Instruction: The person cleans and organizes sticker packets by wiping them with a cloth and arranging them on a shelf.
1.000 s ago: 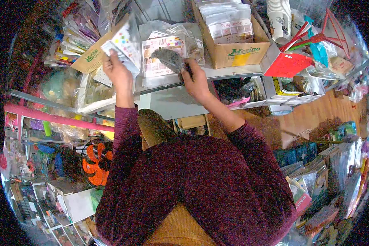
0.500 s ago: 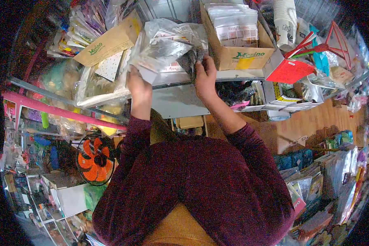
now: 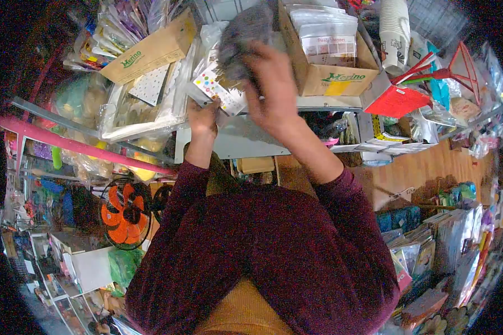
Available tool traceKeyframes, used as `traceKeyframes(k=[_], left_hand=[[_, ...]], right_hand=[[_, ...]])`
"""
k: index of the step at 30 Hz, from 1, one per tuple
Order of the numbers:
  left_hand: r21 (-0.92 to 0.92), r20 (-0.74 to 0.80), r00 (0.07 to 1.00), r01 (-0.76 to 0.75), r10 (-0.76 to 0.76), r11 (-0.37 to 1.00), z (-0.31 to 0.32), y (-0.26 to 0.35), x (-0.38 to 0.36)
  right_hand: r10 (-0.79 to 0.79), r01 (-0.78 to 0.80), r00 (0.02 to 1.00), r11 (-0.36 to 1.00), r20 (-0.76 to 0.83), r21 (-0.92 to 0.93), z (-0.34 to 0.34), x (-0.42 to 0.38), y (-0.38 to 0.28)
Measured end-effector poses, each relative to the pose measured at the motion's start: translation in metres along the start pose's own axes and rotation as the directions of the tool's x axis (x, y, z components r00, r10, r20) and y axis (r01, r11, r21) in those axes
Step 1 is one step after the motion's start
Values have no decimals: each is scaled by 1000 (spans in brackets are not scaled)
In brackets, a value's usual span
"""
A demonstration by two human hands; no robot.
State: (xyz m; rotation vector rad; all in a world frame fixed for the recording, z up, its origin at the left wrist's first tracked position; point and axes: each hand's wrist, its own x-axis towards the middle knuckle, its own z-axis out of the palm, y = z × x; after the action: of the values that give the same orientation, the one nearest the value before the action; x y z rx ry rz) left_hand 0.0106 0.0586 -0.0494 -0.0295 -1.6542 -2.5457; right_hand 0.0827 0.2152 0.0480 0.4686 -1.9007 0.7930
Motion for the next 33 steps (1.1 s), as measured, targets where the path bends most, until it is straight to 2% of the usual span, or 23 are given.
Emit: traceKeyframes(k=[2, 3, 5, 6, 7, 8, 10, 14, 18, 20, 21, 22, 24, 26, 27, 29, 31, 33], left_hand=[[34, 10, 1000, 2, -2, 999, 3, 9, -5], [69, 12, 1000, 3, -4, 998, 5, 12, -5], [105, 25, 1000, -19, 17, 994, -4, 1, 1], [142, 33, 999, -39, 35, 989, -6, 2, 2], [166, 21, 990, -144, 143, 976, -3, 0, 1], [161, 16, 989, -150, 149, 976, -1, 0, 4], [316, 24, 993, -117, 116, 941, -4, 0, -2], [229, -2, 997, -69, 71, 971, -2, -4, -2], [244, -4, 996, -90, 93, 966, -2, -5, -2], [241, 51, 982, -187, 180, 952, -3, -7, -2], [239, 52, 981, -196, 189, 951, -3, -8, -2], [236, 12, 985, -168, 169, 957, -2, -9, -3], [222, -25, 987, -147, 156, 964, 1, -6, -2], [169, -4, 996, -88, 90, 982, 5, 4, -7], [107, 20, 999, -48, 46, 993, 5, 7, -8], [99, 11, 996, -87, 87, 991, 2, -3, -3], [100, 11, 992, -122, 122, 987, 2, -5, -3], [187, 7, 999, -40, 39, 982, 1, -3, -1]], right_hand=[[-75, 82, 956, 997, 284, -13, 31, -12, 8], [-76, 84, 957, 996, 280, -17, 50, -26, 14], [-84, 97, 790, 995, 607, 12, 82, -55, 27], [-84, 96, 791, 995, 606, 14, 87, -57, 31], [-58, 81, 802, 997, 595, -13, 91, -56, 37], [-36, 72, 810, 997, 585, -39, 94, -54, 46], [14, 40, 827, 996, 562, -84, 95, -52, 50], [47, 83, 830, 975, 556, -205, 102, -40, 73], [112, 70, 836, 949, 538, -307, 109, -24, 99], [318, -100, 804, 905, 503, -414, 110, -15, 107], [304, 71, 727, 859, 616, -507, 109, -16, 113], [296, 77, 732, 859, 613, -507, 108, -21, 113], [-4, 198, 814, 942, 581, -271, 101, -36, 105], [-236, 312, 762, 950, 603, -22, 84, -50, 74], [-234, 312, 760, 950, 607, -24, 74, -57, 64], [-62, -6, 818, 993, 572, 117, 56, -68, 53], [-16, -70, 808, 990, 589, 122, 35, -73, 52], [37, -138, 803, 983, 595, 124, 23, -72, 53]])
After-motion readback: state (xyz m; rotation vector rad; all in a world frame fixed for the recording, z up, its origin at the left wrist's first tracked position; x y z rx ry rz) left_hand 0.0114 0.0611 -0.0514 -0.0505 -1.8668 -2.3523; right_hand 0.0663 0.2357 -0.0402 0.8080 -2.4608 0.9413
